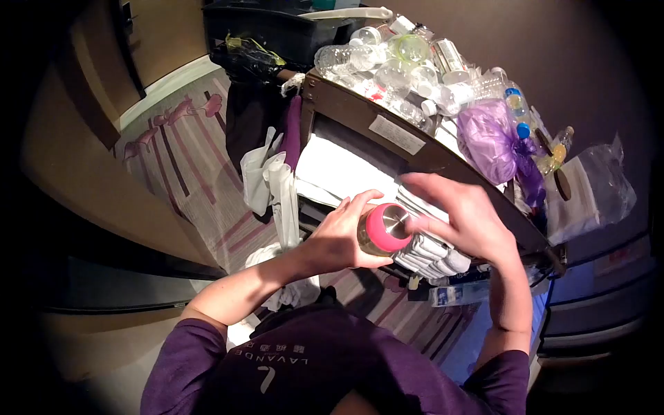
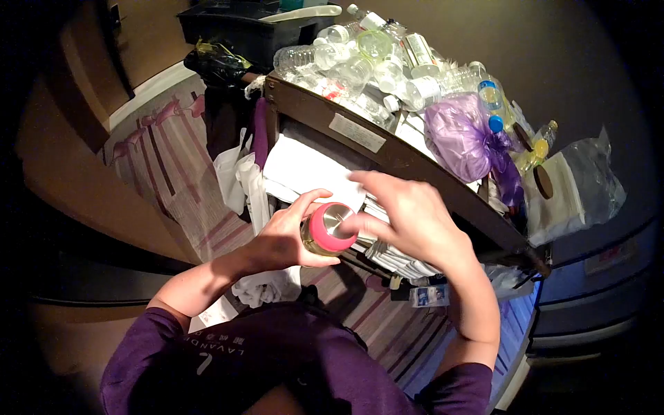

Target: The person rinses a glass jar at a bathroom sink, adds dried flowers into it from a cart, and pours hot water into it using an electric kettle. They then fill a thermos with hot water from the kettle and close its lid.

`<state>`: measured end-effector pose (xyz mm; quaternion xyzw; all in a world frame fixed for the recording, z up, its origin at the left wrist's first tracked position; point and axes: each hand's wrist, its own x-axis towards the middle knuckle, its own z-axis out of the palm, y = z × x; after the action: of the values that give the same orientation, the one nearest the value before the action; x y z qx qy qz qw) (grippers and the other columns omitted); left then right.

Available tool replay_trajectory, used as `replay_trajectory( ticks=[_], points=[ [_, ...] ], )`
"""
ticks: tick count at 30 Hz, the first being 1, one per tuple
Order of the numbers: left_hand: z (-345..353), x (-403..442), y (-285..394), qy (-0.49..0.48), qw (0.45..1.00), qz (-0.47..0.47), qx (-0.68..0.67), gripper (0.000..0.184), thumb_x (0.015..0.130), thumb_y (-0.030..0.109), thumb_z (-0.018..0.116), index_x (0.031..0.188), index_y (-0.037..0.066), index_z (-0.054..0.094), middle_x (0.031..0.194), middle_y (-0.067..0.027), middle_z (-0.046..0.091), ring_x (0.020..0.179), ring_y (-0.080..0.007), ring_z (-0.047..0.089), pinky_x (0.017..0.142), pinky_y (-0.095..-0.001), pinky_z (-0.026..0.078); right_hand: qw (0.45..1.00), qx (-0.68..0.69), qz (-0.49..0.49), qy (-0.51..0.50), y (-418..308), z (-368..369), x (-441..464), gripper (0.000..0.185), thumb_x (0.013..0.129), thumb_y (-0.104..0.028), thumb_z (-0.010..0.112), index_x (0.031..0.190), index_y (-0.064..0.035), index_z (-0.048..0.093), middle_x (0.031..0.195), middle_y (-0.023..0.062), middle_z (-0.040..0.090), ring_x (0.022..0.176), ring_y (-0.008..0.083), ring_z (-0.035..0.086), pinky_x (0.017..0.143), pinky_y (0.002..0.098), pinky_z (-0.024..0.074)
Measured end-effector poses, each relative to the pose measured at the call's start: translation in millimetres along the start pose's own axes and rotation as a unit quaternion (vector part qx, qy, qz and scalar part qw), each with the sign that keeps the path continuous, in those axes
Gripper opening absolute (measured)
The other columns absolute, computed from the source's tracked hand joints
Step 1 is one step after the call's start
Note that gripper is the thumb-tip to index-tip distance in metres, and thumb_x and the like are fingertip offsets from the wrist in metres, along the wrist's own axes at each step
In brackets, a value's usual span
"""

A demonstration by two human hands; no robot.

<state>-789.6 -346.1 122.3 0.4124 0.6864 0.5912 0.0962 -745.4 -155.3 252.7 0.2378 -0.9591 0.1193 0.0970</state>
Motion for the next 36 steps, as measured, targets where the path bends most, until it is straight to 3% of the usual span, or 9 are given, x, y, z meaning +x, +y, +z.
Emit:
replay_trajectory(
  ticks=[3, 6, 8, 10, 12, 20, 25, 28, 36],
  points=[
    [-4, 1, 1, 0.011, 1.000, -0.003, 0.022, 0.096, 0.059, 0.029, 0.084, 0.133, 0.002, 0.029, 0.115, -0.0180, 0.058, 0.117, -0.0356, 0.046, 0.101, -0.0407, 0.035, 0.989, 0.024, -0.096, -0.113, -12, 3, 1, 0.057, 0.080, -0.040, 0.065, 0.123, -0.0072, 0.049, 0.100, 0.0177, 0.063, 0.079, 0.0365, 0.065, 0.067, 0.0415, 0.0533],
    [-7, 1, 1, -0.010, 0.999, -0.005, 0.030, 0.096, 0.060, 0.028, 0.084, 0.134, 0.002, 0.028, 0.115, -0.0191, 0.057, 0.116, -0.0370, 0.045, 0.100, -0.0422, 0.036, 0.976, -0.189, 0.042, -0.099, -19, 15, 10, 0.053, 0.080, -0.052, 0.061, 0.097, -0.0022, 0.060, 0.055, 0.0152, 0.059, 0.048, 0.0334, 0.060, 0.048, 0.0418, 0.0494],
    [-12, 1, 6, -0.013, 1.000, -0.016, 0.012, 0.096, 0.060, 0.028, 0.083, 0.134, 0.002, 0.027, 0.114, -0.0196, 0.056, 0.116, -0.0373, 0.045, 0.099, -0.0430, 0.036, 0.979, -0.154, 0.089, -0.104, -13, 4, 16, 0.056, 0.080, -0.054, 0.060, 0.100, -0.0022, 0.060, 0.056, 0.0152, 0.060, 0.052, 0.0346, 0.062, 0.051, 0.0424, 0.0504],
    [-18, 2, 10, -0.007, 1.000, -0.019, 0.016, 0.096, 0.060, 0.027, 0.083, 0.134, 0.002, 0.027, 0.114, -0.0199, 0.055, 0.116, -0.0376, 0.045, 0.100, -0.0437, 0.036, 0.987, 0.083, -0.119, -0.068, -18, -1, 19, 0.059, 0.077, -0.038, 0.069, 0.120, -0.0044, 0.050, 0.107, 0.0207, 0.060, 0.084, 0.0354, 0.065, 0.072, 0.0404, 0.0532],
    [-22, 3, 13, -0.004, 0.999, -0.017, 0.038, 0.096, 0.060, 0.027, 0.083, 0.134, 0.002, 0.027, 0.114, -0.0200, 0.055, 0.116, -0.0379, 0.044, 0.100, -0.0441, 0.035, 0.983, 0.032, -0.125, -0.133, -28, 6, 17, 0.063, 0.075, -0.028, 0.071, 0.127, -0.0052, 0.043, 0.122, 0.0197, 0.050, 0.091, 0.0358, 0.063, 0.078, 0.0415, 0.0521],
    [-32, 20, 24, 0.076, 0.992, -0.047, 0.086, 0.099, 0.055, 0.021, 0.085, 0.136, 0.003, 0.030, 0.118, -0.0188, 0.052, 0.111, -0.0263, 0.055, 0.096, -0.0376, 0.044, 0.995, 0.049, -0.065, -0.054, -13, 13, 34, 0.052, 0.078, -0.027, 0.069, 0.120, -0.0060, 0.048, 0.103, 0.0199, 0.056, 0.083, 0.0372, 0.062, 0.074, 0.0416, 0.0542],
    [-42, 63, 39, 0.115, 0.992, 0.033, 0.039, 0.105, 0.057, 0.028, 0.086, 0.139, 0.003, 0.024, 0.123, -0.0215, 0.051, 0.111, -0.0372, 0.053, 0.099, -0.0434, 0.039, 0.997, 0.039, -0.063, -0.030, 1, -35, 65, 0.051, 0.073, -0.028, 0.072, 0.115, -0.0055, 0.054, 0.096, 0.0189, 0.059, 0.085, 0.0368, 0.062, 0.073, 0.0397, 0.0523],
    [-53, 101, 62, 0.122, 0.983, 0.088, -0.102, 0.114, 0.063, 0.029, 0.084, 0.146, 0.005, 0.010, 0.141, -0.0264, 0.032, 0.130, -0.0327, 0.039, 0.105, -0.0410, 0.035, 0.996, 0.086, 0.007, -0.027, 25, -87, 87, 0.049, 0.074, -0.023, 0.069, 0.116, -0.0045, 0.054, 0.101, 0.0117, 0.061, 0.093, 0.0205, 0.062, 0.078, 0.0325, 0.0506],
    [-74, 141, 21, 0.343, 0.916, 0.210, -0.019, 0.058, 0.075, 0.011, 0.057, 0.129, -0.003, 0.039, 0.131, -0.0181, 0.042, 0.125, -0.0281, 0.040, 0.109, -0.0384, 0.026, 0.980, -0.016, 0.087, 0.180, 181, -234, 173, 0.061, 0.080, -0.048, 0.065, 0.119, -0.0020, 0.055, 0.095, 0.0129, 0.064, 0.085, 0.0220, 0.064, 0.075, 0.0328, 0.0530]
  ],
)
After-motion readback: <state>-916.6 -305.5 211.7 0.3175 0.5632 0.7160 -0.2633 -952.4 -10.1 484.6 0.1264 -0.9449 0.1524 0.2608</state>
